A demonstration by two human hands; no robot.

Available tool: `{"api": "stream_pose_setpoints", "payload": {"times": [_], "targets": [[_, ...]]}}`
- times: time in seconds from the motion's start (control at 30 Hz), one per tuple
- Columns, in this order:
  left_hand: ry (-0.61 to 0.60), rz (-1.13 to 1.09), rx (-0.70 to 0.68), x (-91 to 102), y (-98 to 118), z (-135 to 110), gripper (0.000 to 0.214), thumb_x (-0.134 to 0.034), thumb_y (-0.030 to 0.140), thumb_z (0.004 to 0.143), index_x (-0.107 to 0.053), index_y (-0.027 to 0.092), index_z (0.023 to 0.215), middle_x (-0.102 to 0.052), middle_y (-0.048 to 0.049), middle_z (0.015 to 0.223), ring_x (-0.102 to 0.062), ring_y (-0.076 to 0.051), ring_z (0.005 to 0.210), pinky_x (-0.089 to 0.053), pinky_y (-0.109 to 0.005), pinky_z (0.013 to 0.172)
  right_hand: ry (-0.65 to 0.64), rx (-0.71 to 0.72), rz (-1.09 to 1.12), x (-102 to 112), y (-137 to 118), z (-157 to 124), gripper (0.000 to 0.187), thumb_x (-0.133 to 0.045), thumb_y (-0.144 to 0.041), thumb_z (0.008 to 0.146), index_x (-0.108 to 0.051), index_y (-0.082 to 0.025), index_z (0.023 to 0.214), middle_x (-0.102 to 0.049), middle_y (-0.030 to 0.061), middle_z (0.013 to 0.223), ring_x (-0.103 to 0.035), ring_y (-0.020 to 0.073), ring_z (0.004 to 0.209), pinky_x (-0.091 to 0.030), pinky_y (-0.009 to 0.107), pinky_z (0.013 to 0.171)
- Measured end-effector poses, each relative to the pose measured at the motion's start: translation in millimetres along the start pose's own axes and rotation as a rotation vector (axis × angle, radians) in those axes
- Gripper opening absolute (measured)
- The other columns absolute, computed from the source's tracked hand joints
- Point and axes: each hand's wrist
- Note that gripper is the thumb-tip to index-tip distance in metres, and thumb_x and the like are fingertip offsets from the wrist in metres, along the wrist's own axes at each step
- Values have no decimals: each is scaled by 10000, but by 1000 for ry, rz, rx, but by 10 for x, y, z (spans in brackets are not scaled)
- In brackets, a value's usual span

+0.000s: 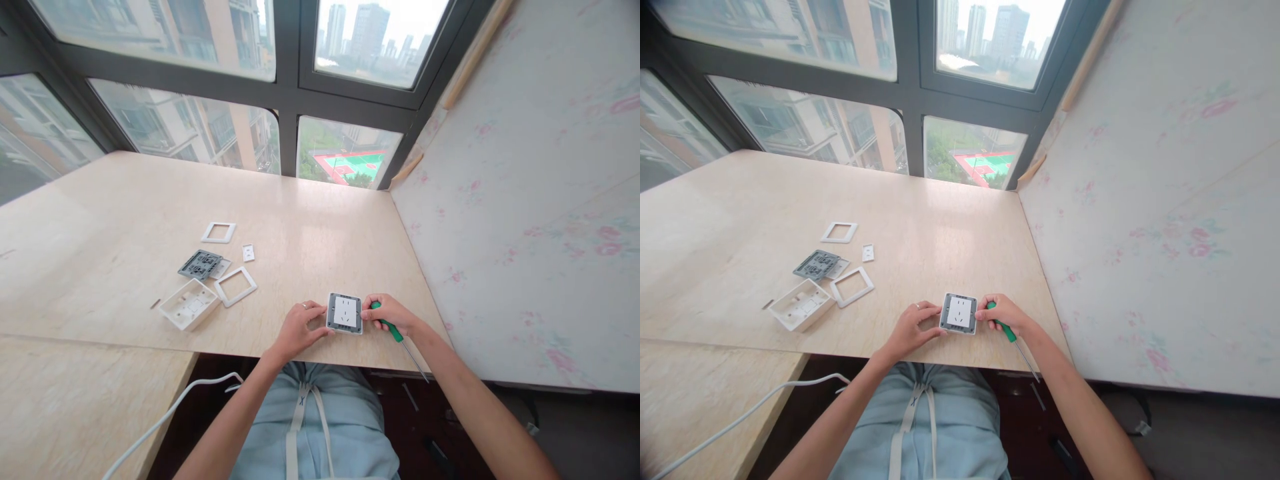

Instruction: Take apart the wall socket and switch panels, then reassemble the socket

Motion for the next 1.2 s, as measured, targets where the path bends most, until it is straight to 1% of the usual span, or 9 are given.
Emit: {"api": "stream_pose_setpoints", "payload": {"times": [0.1, 0.17, 0.27, 0.43, 0.53, 0.67, 0.9, 1.0, 1.2], "targets": [[52, 2, -8, -34, -36, -21, 619, -781, 485, 765, -593, 179, 1269, -642, -103, 1165, -611, -241, 1055, -471, -395, 924, -6, 6, 11, 10, 6, -2, 410, -832, -408, 605, -558, -158, 781, -522, -51, 442, -403, 50, 374, -279, 142, 346], [60, -4, -11, -49, -50, -36, 796, -782, 510, 755, -452, 192, 1406, -578, -133, 1302, -597, -250, 1117, -463, -421, 968, -7, 18, 23, 10, 12, -3, 431, -836, -437, 613, -562, -155, 790, -538, -46, 476, -410, 48, 385, -277, 144, 347], [16, 63, -14, -68, -43, -32, 991, -803, 483, 735, -263, 205, 1518, -459, -175, 1455, -547, -291, 1226, -414, -475, 1037, 12, 50, 50, -3, 18, -2, 473, -841, -485, 612, -571, -147, 803, -606, -19, 606, -440, 41, 420, -282, 148, 347], [-57, 137, -40, -154, 11, 98, 1151, -825, 522, 675, -167, 180, 1556, -407, -220, 1493, -498, -366, 1274, -376, -534, 1043, 65, 88, 104, -42, 23, -6, 520, -834, -552, 613, -561, -144, 784, -629, -1, 681, -406, 28, 413, -252, 159, 336], [-70, 121, -72, -231, 18, 191, 1139, -831, 496, 665, -192, 158, 1546, -385, -226, 1506, -452, -379, 1324, -359, -536, 1063, 100, 102, 160, -55, 40, -32, 559, -811, -617, 612, -536, -152, 756, -608, -5, 671, -384, 27, 413, -245, 163, 336], [13, 105, -94, -269, 12, 201, 1175, -858, 470, 627, -188, 141, 1535, -463, -212, 1437, -454, -369, 1315, -364, -532, 1069, 133, 117, 238, -68, 82, -116, 585, -797, -654, 610, -517, -159, 749, -557, -26, 629, -350, 25, 415, -236, 163, 342], [103, 161, -342, -208, 75, 68, 888, -701, 322, 835, -164, 203, 1532, -470, -189, 1417, -453, -311, 1331, -385, -505, 1088, 127, 121, 312, -165, 138, -184, 581, -794, -646, 630, -529, -154, 790, -561, -15, 657, -361, 28, 408, -211, 168, 328], [134, 173, -355, -213, 77, 56, 850, -669, 283, 858, -154, 214, 1531, -462, -190, 1416, -454, -312, 1331, -402, -511, 1079, 127, 136, 349, -219, 126, -164, 598, -798, -655, 615, -520, -159, 797, -571, -7, 707, -370, 24, 416, -210, 165, 322], [162, 139, -334, -210, 71, 60, 953, -736, 367, 827, -114, 234, 1536, -447, -184, 1409, -445, -316, 1326, -432, -503, 1062, 164, 172, 434, -268, -6, -199, 581, -806, -640, 631, -513, -167, 801, -531, -22, 659, -364, 27, 414, -206, 161, 319]]}}
Point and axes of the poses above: each hand's wrist, its own z-axis towards the middle knuckle, its own x-axis out of the back of the hand, y = z × x
